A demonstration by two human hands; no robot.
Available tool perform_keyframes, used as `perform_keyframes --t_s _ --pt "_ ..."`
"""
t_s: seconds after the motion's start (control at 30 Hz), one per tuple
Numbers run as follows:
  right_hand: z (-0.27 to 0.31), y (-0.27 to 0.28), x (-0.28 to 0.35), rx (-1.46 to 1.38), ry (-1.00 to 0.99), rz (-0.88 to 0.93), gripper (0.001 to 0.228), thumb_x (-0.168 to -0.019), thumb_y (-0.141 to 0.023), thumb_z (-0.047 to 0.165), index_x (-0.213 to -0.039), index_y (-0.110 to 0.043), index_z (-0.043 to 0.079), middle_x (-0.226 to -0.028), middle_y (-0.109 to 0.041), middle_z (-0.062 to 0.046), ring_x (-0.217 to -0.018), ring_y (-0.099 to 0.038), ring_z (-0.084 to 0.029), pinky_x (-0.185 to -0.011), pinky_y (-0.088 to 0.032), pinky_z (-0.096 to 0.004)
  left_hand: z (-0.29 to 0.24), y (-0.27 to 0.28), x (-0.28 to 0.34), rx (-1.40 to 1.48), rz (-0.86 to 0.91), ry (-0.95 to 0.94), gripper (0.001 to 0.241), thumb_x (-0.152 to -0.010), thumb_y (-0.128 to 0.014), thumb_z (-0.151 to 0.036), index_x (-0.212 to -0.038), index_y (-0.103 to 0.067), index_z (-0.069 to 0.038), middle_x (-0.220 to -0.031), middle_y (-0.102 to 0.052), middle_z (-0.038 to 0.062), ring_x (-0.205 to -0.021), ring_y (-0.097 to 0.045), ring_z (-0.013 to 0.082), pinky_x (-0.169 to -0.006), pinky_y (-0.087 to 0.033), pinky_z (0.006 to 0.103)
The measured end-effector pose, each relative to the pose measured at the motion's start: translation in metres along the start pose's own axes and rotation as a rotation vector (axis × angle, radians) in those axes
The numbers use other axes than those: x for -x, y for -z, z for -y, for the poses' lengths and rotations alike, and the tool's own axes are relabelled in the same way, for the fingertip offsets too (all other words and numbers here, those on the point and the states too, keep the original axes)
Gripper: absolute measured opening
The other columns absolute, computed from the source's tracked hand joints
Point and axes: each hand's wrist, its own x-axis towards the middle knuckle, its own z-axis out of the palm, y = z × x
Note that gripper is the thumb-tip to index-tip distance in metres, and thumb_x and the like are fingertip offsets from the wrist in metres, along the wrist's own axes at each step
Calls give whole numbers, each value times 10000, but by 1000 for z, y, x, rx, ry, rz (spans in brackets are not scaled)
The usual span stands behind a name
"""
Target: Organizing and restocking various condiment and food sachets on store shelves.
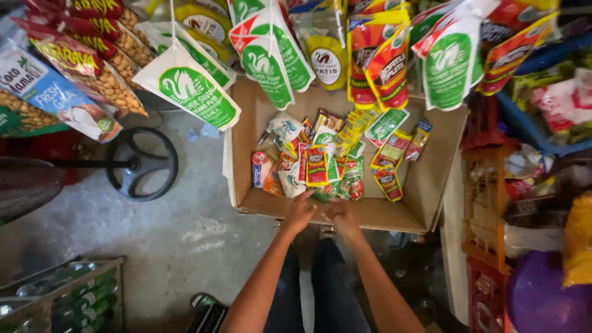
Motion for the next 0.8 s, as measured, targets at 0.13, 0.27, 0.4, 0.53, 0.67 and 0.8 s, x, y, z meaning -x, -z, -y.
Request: perform_keyframes --t_s 0.13,0.27,0.4,0.53,0.67,0.8 --pt "83 -44 7 127 180 25 446 -913 -639 -40 -1346 -557 28 -1080 -629 -82 -968 -631 -180 -919 -584 -374 -76 17 -15 285 61 90 449 -928 -678 -51 -1362 -568 -65 -1256 -700 118 -1148 -696 225 -983 -550 334" --pt "164 -86 14 319 322 -46 362 -933 -648 0 -1286 -587 54 -1150 -669 -67 -995 -646 -165 -829 -545 -335 -149 49 -39 352 74 99 441 -951 -620 3 -1378 -557 -86 -1258 -692 94 -1119 -693 196 -961 -555 328" --pt "244 -121 18 301 388 -67 353 -960 -624 43 -1306 -555 67 -1160 -673 -70 -953 -660 -175 -780 -558 -331 -209 81 -70 374 4 -105 386 -981 -619 3 -1353 -544 -65 -1271 -689 103 -1177 -680 192 -1004 -542 329" --pt "340 -159 28 348 626 -10 337 -974 -630 51 -1296 -529 61 -1183 -670 -49 -1028 -680 -154 -848 -579 -305 -311 130 -93 286 -107 -275 387 -965 -631 1 -1340 -556 -58 -1276 -680 106 -1172 -682 204 -964 -553 343" --pt "428 -193 28 394 818 18 342 -977 -616 46 -1307 -523 58 -1151 -645 -68 -990 -672 -168 -822 -576 -310 -387 170 -125 335 -143 -400 373 -1009 -612 -35 -1372 -531 -61 -1310 -652 99 -1186 -669 206 -991 -540 343" --pt "522 -241 58 521 1120 -78 405 -951 -655 13 -1330 -515 41 -1253 -565 -101 -1044 -617 -195 -854 -558 -306 -454 205 -154 312 -244 -591 438 -999 -586 -49 -1429 -506 -66 -1387 -601 92 -1269 -617 217 -979 -520 350"
